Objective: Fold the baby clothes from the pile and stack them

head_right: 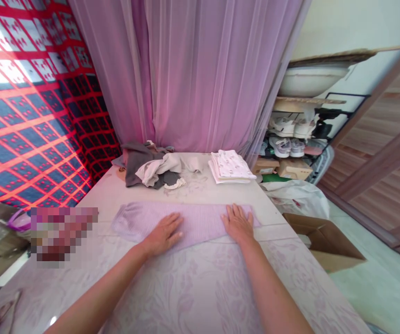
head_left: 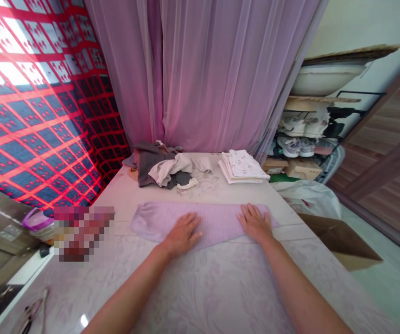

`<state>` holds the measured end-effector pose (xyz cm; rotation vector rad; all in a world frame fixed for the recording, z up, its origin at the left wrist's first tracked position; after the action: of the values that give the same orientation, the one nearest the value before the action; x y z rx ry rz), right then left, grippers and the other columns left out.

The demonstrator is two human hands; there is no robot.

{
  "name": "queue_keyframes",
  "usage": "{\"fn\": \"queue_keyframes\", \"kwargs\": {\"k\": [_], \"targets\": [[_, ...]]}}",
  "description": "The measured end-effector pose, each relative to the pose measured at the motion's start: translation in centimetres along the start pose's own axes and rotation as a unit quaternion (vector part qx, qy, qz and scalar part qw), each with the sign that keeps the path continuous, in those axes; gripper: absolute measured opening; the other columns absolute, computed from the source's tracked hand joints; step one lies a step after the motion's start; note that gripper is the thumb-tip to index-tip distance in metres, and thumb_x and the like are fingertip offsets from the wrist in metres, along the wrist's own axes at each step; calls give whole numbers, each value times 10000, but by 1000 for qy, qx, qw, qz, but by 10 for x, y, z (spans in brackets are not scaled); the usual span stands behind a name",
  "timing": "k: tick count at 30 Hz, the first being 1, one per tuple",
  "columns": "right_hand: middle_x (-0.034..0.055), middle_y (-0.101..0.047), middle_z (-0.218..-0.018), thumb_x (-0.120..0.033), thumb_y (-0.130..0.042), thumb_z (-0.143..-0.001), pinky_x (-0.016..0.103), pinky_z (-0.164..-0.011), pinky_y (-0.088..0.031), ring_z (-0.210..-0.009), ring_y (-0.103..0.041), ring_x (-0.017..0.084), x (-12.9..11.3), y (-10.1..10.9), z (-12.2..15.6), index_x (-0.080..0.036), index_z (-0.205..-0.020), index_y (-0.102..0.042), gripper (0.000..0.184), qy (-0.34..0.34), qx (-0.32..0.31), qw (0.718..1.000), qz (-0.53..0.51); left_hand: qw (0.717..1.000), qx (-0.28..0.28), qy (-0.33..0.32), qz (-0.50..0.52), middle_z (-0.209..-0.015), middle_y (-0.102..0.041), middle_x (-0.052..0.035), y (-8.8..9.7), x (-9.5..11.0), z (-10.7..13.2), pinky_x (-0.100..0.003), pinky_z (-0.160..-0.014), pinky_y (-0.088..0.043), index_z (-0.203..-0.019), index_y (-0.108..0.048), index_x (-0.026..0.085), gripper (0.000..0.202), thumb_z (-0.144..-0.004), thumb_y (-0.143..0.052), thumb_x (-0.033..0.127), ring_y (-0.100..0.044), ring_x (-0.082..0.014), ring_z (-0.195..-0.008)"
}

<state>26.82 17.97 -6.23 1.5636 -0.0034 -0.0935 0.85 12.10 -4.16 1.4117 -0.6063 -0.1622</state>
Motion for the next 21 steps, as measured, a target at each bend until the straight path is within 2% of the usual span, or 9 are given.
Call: {"fn": "queue_keyframes", "kwargs": {"k": [4, 6, 9, 13, 15, 18, 19, 21], "targets": [[102, -324, -1506, -456, -215, -943, 596, -1075, -179, -1379, -268, 252, -3, 1, 1, -236, -1419, -375, 548, -2, 14, 1000, 0, 984, 43, 156, -81, -1523, -291, -139, 27, -76, 9, -556, -1116, -163, -1420, -379, 176, 653, -911, -297, 576, -213, -322, -1412], [89, -309, -1515, -456, -205, -945, 581, -1085, -171, -1386, -252, 241, -2, 0, 2, -243, -1428, -357, 549, -11, 4, 1000, 10, 973, 39, 205, -102, -1529, -271, -153, 31, -103, 18, -548, -1105, -182, -1437, -348, 167, 706, -895, -288, 615, -215, -342, -1407], [74, -277, -1531, -451, -195, -948, 561, -1099, -161, -1396, -226, 226, 0, 0, 3, -246, -1444, -323, 553, -20, -17, 999, 23, 965, 35, 230, -119, -1540, -251, -139, 30, -118, 27, -516, -1103, -189, -1450, -324, 186, 734, -883, -259, 648, -213, -341, -1407], [89, -270, -1533, -423, -229, -945, 579, -1085, -181, -1396, -224, 243, -8, 10, 2, -225, -1442, -330, 544, -36, -47, 998, 26, 963, 35, 234, -127, -1534, -275, -127, 28, -114, 27, -507, -1106, -173, -1446, -330, 200, 716, -882, -282, 638, -218, -332, -1405], [96, -252, -1539, -402, -252, -942, 586, -1084, -172, -1403, -207, 254, -30, 22, 2, -215, -1443, -328, 540, -29, -34, 999, 15, 963, 34, 235, -126, -1529, -287, -128, 27, -112, 26, -509, -1106, -167, -1444, -334, 199, 712, -881, -295, 633, -223, -332, -1402], [81, -206, -1555, -395, -243, -948, 555, -1108, -115, -1420, -155, 237, -93, 42, 7, -221, -1463, -282, 546, 62, 30, 997, -28, 963, 32, 238, -123, -1525, -293, -130, 27, -114, 25, -511, -1104, -164, -1444, -330, 203, 714, -877, -299, 637, -223, -332, -1400], [67, -191, -1561, -402, -243, -948, 535, -1117, -95, -1424, -141, 222, -118, 41, 11, -236, -1469, -267, 547, 108, 33, 993, -44, 963, 28, 240, -120, -1525, -292, -130, 27, -115, 25, -511, -1102, -167, -1445, -326, 206, 717, -875, -299, 640, -222, -331, -1400], [52, -177, -1565, -423, -251, -945, 508, -1128, -71, -1428, -123, 209, -158, 27, 19, -243, -1469, -268, 555, 188, -7, 980, -63, 963, 18, 243, -114, -1525, -291, -131, 27, -116, 26, -512, -1097, -177, -1444, -321, 211, 725, -868, -301, 649, -222, -331, -1400]]}}
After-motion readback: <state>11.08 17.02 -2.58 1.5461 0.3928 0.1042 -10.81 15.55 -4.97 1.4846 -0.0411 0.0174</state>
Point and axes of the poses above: each hand's wrist, its own z-axis away from the middle knuckle, its own y-axis out of the back of the hand, x = y × z, the point moved 10 cm from there along -z, towards the middle knuckle
